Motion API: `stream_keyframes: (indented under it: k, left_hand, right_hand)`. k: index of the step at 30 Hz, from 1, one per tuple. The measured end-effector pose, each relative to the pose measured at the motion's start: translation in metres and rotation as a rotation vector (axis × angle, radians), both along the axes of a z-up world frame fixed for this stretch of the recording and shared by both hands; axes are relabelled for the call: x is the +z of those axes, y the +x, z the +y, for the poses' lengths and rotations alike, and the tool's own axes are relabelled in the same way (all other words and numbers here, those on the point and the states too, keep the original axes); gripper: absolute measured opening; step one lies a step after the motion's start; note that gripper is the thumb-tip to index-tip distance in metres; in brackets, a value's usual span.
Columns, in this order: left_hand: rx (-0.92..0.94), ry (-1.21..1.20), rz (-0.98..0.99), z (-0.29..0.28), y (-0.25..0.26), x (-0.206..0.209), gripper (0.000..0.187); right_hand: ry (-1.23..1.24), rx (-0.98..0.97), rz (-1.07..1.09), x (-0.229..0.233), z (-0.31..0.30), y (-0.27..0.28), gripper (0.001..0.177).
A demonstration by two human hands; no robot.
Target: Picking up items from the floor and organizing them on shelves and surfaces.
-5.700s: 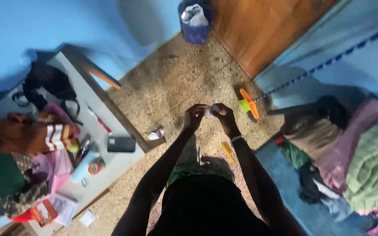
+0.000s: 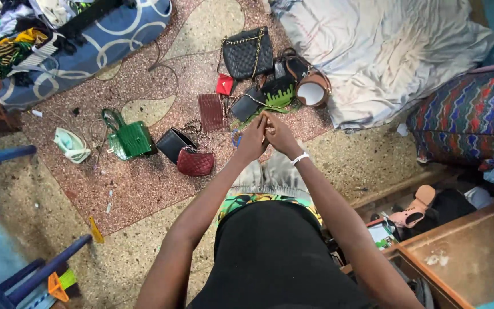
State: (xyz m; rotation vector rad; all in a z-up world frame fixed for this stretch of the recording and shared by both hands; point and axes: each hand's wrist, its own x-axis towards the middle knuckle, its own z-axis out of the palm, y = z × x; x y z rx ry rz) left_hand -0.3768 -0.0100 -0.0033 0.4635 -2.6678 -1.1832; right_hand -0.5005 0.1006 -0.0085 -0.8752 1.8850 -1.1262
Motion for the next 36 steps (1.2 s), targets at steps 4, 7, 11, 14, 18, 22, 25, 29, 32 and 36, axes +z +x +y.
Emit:
stream_keyframes:
  k: [4, 7, 11, 14, 18, 22, 25, 29, 32, 36]
  left_hand:
    - [-0.003, -0.017, -0.007, -0.008, -0.022, 0.004, 0.073]
    - [0.025, -0.012, -0.001, -0.006, -0.044, 0.002, 0.071]
    - [0.075, 0.013, -0.045, 0.013, -0.069, -0.004, 0.07]
    - [0.124, 0.029, -0.059, 0.033, -0.095, -0.007, 0.069]
    - [0.204, 0.04, -0.069, 0.068, -0.139, -0.021, 0.068]
    - [0.234, 0.071, -0.173, 0.1, -0.172, -0.047, 0.068]
    - [0.24, 0.088, -0.223, 0.117, -0.189, -0.083, 0.07]
    - [0.224, 0.057, -0.303, 0.124, -0.204, -0.131, 0.07]
    - [0.186, 0.087, -0.383, 0.113, -0.215, -0.174, 0.071]
    - [0.159, 0.102, -0.389, 0.108, -0.209, -0.279, 0.07]
  right_hand:
    - [-0.069, 0.013, 0.005, 0.003, -0.011, -0.023, 0.066]
    - [-0.017, 0.035, -0.028, 0.007, -0.014, -0.047, 0.068]
    - [0.034, 0.119, -0.012, -0.008, 0.0, -0.077, 0.069]
    - [0.062, 0.163, -0.056, -0.018, 0.014, -0.105, 0.07]
    - [0.086, 0.227, -0.033, -0.049, 0.044, -0.157, 0.071]
    - [0.115, 0.265, -0.088, -0.06, 0.069, -0.2, 0.072]
    - [0.081, 0.277, -0.046, -0.108, 0.091, -0.226, 0.07]
    - [0.241, 0.275, 0.093, -0.174, 0.109, -0.252, 0.066]
    - [0.27, 0.183, 0.118, -0.246, 0.118, -0.274, 0.059]
    - [0.255, 0.023, 0.235, -0.362, 0.144, -0.301, 0.054]
